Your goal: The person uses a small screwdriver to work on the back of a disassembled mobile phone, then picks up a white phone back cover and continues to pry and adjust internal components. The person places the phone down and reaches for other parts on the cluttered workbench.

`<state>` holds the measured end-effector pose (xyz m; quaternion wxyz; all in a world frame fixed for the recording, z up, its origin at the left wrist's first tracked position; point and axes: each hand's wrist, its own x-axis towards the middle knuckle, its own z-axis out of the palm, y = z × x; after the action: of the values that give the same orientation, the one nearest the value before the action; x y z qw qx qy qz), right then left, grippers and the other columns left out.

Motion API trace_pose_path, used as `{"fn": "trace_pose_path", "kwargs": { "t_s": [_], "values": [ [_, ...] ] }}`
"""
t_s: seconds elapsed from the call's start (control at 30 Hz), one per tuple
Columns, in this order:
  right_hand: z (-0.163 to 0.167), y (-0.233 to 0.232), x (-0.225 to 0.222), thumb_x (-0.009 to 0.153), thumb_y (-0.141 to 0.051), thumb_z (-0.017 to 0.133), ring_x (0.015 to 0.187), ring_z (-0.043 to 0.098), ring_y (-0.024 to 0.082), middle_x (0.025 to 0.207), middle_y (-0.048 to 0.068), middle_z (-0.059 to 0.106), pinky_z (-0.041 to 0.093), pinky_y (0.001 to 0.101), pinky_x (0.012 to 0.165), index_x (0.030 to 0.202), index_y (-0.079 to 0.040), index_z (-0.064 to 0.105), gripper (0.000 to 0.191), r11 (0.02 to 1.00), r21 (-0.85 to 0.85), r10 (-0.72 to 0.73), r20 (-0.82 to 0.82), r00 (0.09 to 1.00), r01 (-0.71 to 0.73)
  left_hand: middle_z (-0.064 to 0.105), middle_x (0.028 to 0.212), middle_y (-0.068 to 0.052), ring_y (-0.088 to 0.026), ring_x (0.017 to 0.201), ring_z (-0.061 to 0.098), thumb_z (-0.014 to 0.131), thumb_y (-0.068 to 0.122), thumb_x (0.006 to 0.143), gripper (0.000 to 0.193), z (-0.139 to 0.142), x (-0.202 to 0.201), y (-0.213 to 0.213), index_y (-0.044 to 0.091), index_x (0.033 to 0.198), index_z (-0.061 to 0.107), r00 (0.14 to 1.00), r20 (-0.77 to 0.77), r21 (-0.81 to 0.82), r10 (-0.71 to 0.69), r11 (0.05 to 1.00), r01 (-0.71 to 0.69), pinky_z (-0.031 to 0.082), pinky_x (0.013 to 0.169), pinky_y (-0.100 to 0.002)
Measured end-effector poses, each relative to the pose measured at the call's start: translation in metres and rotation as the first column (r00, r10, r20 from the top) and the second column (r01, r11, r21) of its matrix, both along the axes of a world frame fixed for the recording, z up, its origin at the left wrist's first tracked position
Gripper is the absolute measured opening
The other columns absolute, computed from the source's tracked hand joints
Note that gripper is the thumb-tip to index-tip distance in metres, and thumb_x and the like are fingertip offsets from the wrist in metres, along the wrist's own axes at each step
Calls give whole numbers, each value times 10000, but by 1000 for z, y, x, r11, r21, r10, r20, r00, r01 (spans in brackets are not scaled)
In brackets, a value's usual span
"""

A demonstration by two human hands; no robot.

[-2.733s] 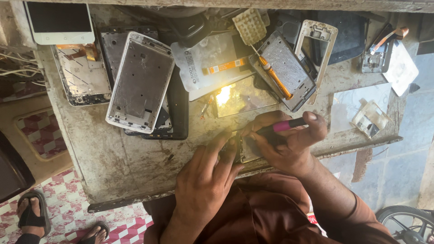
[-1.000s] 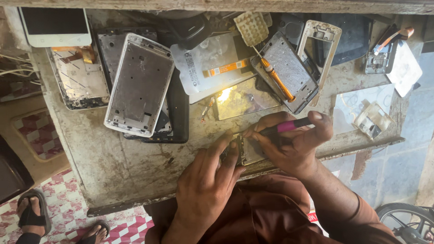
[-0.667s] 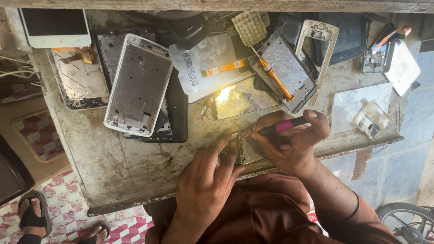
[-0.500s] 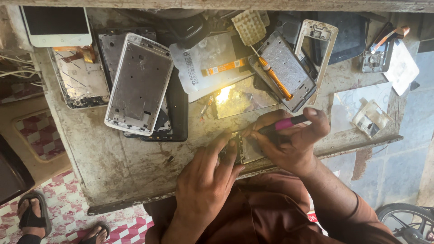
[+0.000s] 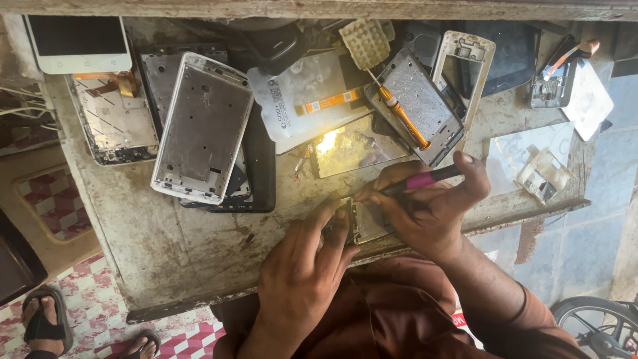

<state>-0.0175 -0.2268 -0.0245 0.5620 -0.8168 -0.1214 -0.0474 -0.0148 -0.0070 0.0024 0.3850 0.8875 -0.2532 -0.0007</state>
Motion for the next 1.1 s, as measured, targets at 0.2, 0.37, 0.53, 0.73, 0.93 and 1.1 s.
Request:
{"fn": "trace_pose_path", "kwargs": {
  "t_s": [0.2,0.37,0.53,0.73,0.93,1.1],
  "values": [
    [4,3,3,957,115,688,861,771,296,1062,246,653,670,386,776,1408,-235,39,864,992,-116,-52,41,998,56,574,1379,-102,-201,949,674,893,201,749,596,1,1,0,8,1252,638,1000,-14,-4,0,1000,0,597,730,-294],
    [7,3,9,929,130,695,838,780,288,1040,243,677,651,354,739,1357,-213,69,832,986,-162,-18,89,996,32,579,1376,-102,-198,926,669,897,205,749,593,0,0,0,14,1246,637,1000,-26,7,-5,1000,6,594,713,-301],
    [5,1,8,928,136,695,781,740,244,997,213,675,612,333,688,1390,-206,29,880,988,-152,-9,93,996,23,574,1375,-107,-199,921,665,898,209,753,605,0,0,0,9,1257,630,1000,-22,-7,-7,1000,7,594,718,-299],
    [1,-5,3,985,151,613,858,775,277,1103,261,640,654,359,741,1474,-247,-18,892,999,5,45,-2,999,-45,586,1363,-104,-186,888,661,898,208,748,593,0,1,0,14,1247,640,1000,-25,-2,-3,1000,3,590,705,-293],
    [2,-3,1,999,129,641,828,759,272,1116,257,638,686,373,752,1498,-284,-8,917,1000,-6,7,-19,1000,-7,578,1373,-104,-187,901,661,896,209,755,580,1,1,0,2,1232,639,1000,-25,-12,-8,1000,8,589,711,-296],
    [5,0,4,949,136,673,841,765,275,1081,244,639,656,354,727,1427,-254,39,885,996,-93,-10,15,1000,11,574,1366,-104,-205,946,675,892,201,756,573,1,1,0,5,1233,643,1000,-14,3,-4,1000,4,597,736,-308]
  ]
}}
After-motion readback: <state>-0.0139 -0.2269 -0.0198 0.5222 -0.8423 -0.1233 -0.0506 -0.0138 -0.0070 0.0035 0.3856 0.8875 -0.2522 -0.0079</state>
